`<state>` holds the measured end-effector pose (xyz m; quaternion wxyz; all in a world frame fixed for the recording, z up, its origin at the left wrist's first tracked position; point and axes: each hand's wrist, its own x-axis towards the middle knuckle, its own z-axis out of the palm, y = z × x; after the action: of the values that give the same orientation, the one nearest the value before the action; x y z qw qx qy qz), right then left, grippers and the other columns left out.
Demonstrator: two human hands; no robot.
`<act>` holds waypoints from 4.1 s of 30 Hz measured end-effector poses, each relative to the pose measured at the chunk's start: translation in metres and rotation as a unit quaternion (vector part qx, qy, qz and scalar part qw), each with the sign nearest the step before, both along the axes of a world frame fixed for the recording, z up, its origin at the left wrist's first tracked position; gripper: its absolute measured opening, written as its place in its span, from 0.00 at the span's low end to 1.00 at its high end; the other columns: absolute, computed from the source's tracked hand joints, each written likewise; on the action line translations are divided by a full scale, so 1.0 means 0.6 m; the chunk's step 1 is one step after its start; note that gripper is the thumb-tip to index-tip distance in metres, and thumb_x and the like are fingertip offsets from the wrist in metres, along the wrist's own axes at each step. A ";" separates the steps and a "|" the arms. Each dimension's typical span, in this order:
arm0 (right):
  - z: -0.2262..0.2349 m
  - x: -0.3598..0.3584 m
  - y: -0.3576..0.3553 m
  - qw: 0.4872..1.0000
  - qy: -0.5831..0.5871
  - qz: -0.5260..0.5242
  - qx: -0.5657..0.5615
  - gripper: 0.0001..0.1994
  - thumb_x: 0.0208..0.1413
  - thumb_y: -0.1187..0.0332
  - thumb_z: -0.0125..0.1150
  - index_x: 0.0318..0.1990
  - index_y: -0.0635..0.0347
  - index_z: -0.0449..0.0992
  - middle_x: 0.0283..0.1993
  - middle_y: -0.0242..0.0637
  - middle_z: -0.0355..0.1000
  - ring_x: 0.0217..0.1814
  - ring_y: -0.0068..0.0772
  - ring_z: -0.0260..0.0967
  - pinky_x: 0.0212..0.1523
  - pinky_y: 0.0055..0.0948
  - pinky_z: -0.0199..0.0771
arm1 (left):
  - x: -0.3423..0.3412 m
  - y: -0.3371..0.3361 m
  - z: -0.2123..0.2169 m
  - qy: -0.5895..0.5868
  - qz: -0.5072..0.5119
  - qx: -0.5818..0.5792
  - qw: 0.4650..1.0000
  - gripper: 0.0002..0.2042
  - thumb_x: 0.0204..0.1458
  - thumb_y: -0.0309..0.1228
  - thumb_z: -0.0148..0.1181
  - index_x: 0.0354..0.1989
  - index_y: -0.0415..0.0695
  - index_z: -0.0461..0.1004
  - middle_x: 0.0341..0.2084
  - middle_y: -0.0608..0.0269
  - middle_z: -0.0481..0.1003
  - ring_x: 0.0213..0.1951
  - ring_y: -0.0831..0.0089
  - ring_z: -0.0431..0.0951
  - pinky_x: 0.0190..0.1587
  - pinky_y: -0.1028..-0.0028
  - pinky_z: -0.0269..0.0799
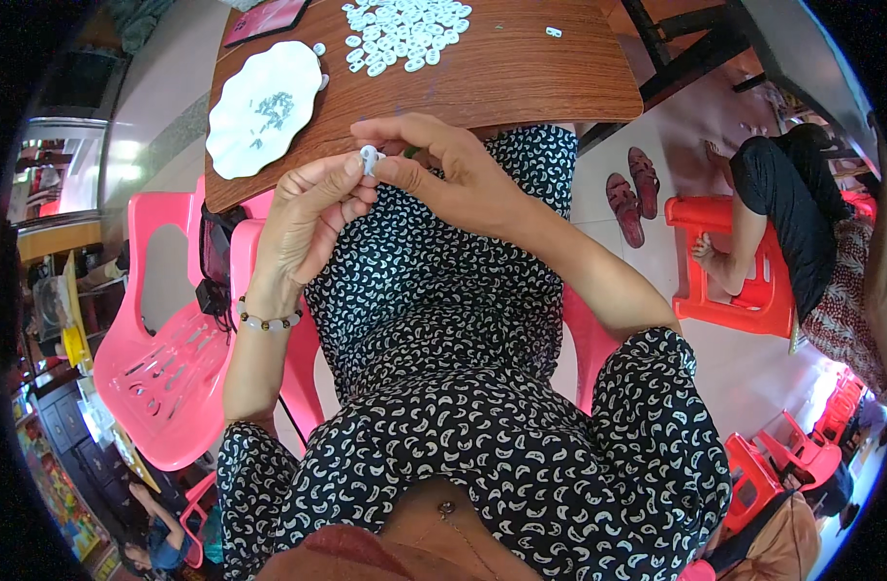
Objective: Inspecting and sorting small white plastic components on a table.
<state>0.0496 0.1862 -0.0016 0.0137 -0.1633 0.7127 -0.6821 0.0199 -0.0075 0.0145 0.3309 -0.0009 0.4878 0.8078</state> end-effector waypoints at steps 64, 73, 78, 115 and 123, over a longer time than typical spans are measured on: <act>-0.024 -0.009 -0.005 0.995 0.005 0.049 -0.085 0.24 0.64 0.55 0.44 0.60 0.65 0.64 0.56 0.41 0.69 0.59 0.29 0.65 0.59 0.28 0.63 | 0.000 0.016 -0.008 0.019 -0.004 -0.016 1.000 0.10 0.56 0.32 0.57 0.38 0.38 0.78 0.30 0.62 0.79 0.29 0.80 0.76 0.34 0.83 0.73; -0.042 -0.021 0.002 0.987 -0.053 0.068 -0.138 0.23 0.65 0.58 0.44 0.59 0.67 0.65 0.54 0.40 0.70 0.55 0.26 0.67 0.57 0.26 0.66 | -0.010 0.025 -0.016 0.000 0.002 -0.023 1.000 0.12 0.55 0.33 0.59 0.37 0.35 0.77 0.30 0.59 0.78 0.29 0.80 0.76 0.32 0.83 0.72; -0.048 -0.023 0.003 0.980 -0.085 0.060 -0.167 0.22 0.65 0.59 0.45 0.59 0.67 0.65 0.54 0.40 0.70 0.56 0.26 0.66 0.57 0.26 0.67 | -0.017 0.028 -0.021 -0.011 0.002 -0.022 1.000 0.12 0.55 0.33 0.59 0.37 0.35 0.77 0.30 0.59 0.78 0.29 0.80 0.76 0.33 0.82 0.73; 0.178 -0.420 0.194 0.744 0.316 -0.438 0.395 0.11 0.49 0.65 0.56 0.31 0.64 0.79 0.32 0.51 0.75 0.38 0.50 0.75 0.40 0.42 0.74 | -0.110 0.023 -0.105 0.356 -0.026 -0.243 0.902 0.13 0.54 0.34 0.58 0.22 0.38 0.76 0.12 0.73 0.70 0.16 0.89 0.62 0.19 0.83 0.55; 0.039 -0.292 0.112 0.840 0.239 -0.153 0.462 0.08 0.52 0.66 0.58 0.35 0.61 0.77 0.25 0.42 0.73 0.25 0.35 0.71 0.29 0.33 0.69 | -0.112 0.026 -0.098 0.353 -0.037 -0.238 0.904 0.12 0.54 0.32 0.58 0.22 0.38 0.75 0.12 0.76 0.68 0.17 0.90 0.60 0.20 0.84 0.53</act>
<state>-0.1255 0.2536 0.0219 -0.1881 -0.1849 0.9422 -0.2064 -0.0474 0.0081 -0.0444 0.1571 0.2240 0.7498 0.6025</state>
